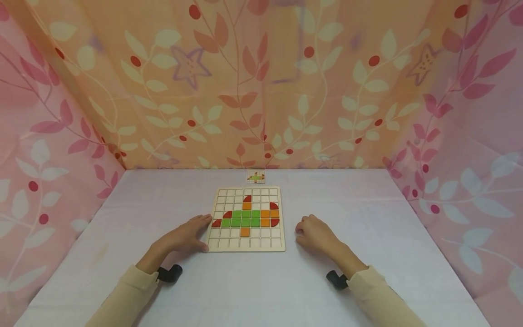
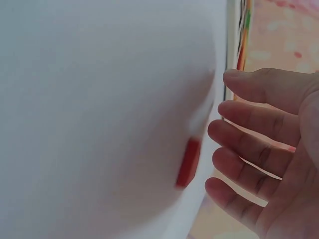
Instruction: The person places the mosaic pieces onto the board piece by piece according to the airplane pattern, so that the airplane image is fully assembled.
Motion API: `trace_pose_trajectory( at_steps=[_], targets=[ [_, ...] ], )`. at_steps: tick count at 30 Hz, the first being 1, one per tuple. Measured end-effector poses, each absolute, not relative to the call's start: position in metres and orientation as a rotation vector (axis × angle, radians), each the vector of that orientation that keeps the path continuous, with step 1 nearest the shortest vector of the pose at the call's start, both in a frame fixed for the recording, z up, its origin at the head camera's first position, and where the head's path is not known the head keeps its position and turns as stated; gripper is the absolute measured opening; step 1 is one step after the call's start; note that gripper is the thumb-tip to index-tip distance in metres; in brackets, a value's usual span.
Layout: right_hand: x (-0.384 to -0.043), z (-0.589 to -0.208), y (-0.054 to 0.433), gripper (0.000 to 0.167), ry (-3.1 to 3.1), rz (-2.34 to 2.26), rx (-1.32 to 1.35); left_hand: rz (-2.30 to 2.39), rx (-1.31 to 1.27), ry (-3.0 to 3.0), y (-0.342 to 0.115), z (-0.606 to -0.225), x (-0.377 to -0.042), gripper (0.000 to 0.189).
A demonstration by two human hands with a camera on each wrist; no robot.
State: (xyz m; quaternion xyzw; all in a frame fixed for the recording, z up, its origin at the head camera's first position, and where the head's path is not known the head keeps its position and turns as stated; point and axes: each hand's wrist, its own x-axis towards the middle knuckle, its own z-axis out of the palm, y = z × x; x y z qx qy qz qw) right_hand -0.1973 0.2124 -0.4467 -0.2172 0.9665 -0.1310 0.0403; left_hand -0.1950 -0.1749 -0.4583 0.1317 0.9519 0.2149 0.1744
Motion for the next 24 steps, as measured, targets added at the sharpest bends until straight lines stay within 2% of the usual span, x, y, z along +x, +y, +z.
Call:
trace_pose_trajectory(
  at_steps=[24],
  targets=[
    [-0.195, -0.449, 0.26, 0.012, 3.022, -0.362, -0.547, 0.62, 0.364, 2.693, -0.174, -0.456, -0.194, 0.096]
  ],
)
